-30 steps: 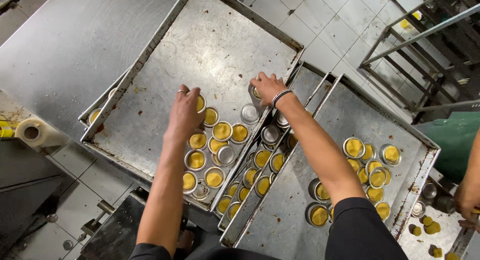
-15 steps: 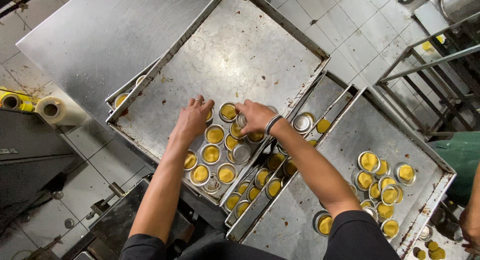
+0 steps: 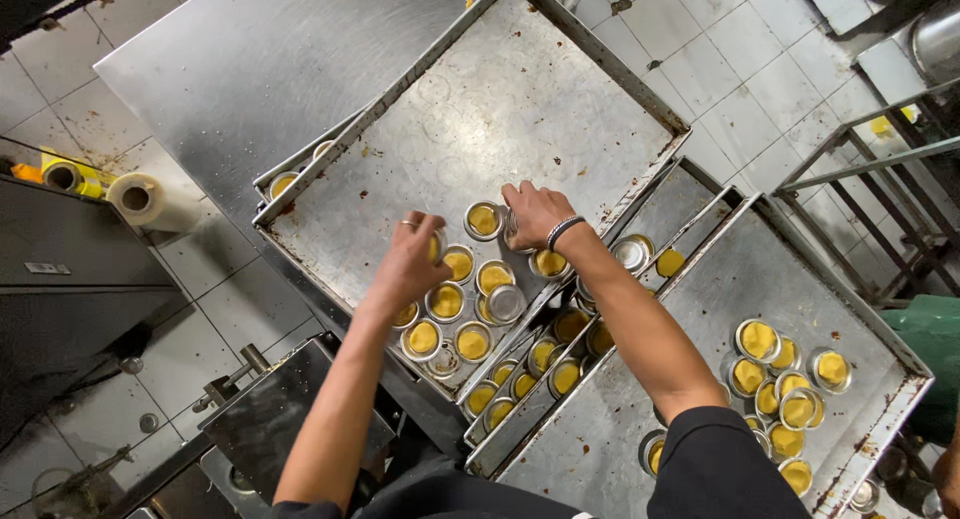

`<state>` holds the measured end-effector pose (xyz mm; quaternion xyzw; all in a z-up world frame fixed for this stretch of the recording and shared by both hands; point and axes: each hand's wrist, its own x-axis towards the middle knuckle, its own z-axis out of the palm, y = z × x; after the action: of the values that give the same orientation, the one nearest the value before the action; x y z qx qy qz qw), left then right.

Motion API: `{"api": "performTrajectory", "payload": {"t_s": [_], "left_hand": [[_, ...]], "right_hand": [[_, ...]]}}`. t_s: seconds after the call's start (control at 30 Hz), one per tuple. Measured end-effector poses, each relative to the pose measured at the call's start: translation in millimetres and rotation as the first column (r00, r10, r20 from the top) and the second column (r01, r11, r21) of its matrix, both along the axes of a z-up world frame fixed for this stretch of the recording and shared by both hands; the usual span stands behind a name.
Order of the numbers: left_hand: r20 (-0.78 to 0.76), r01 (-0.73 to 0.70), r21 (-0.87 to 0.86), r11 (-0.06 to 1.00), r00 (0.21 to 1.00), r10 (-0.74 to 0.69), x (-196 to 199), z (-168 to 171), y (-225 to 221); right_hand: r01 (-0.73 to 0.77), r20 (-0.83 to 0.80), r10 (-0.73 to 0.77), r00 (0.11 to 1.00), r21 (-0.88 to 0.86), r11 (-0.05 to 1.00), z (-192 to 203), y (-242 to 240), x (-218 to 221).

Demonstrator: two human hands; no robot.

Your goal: The person transfers small yellow pastries in metal tins from a tray onto the slots of a moving conveyor belt by hand, then lifts and moves the empty tray to a stack.

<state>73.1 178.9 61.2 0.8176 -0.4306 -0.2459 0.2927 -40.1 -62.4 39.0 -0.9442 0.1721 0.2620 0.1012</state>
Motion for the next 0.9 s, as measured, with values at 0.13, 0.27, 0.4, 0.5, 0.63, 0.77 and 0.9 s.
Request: {"api": "performTrajectory", "payload": {"t_s": [0.13,0.27,0.4,0.5,0.63,0.77,0.9], "left_hand": [[0.217,0.207,0.189,0.960,0.945,-0.246,-40,-27,-26],[0.274,0.241,0.369,0.898,0.895,-0.352,-44,-58,-31],[0.270,0.214,0.358,0.909,0.908,-0.320,-28,-70,-28],[0.188,0.143,0.239,0.960,0.964,-0.190,-11,-37,-12],[0.009,-0.062,0.006,0.998,0.998,0.062,7,16,13],[0.041,0.120,-0.019,0.993,0.992,-0.119,-12,3,25],[0.178,0.364,0.279,0.889,0.890,-0.421,-46,-20,17]], "right_hand": [[-0.057,-0.047,0.055,0.997,-0.031,0.998,-27,2,8],[-0.080,0.031,0.085,0.996,-0.131,0.988,-52,10,-4],[-0.121,0.024,0.125,0.992,-0.132,0.984,-28,4,-4],[-0.065,0.059,0.064,0.996,0.013,0.998,26,-1,-18],[-0.094,-0.030,0.095,0.995,0.026,0.995,44,0,-42],[-0.198,-0.066,0.190,0.980,-0.163,0.967,-27,21,-62],[-0.211,-0.109,0.182,0.977,-0.391,0.896,-63,38,-57]]}}
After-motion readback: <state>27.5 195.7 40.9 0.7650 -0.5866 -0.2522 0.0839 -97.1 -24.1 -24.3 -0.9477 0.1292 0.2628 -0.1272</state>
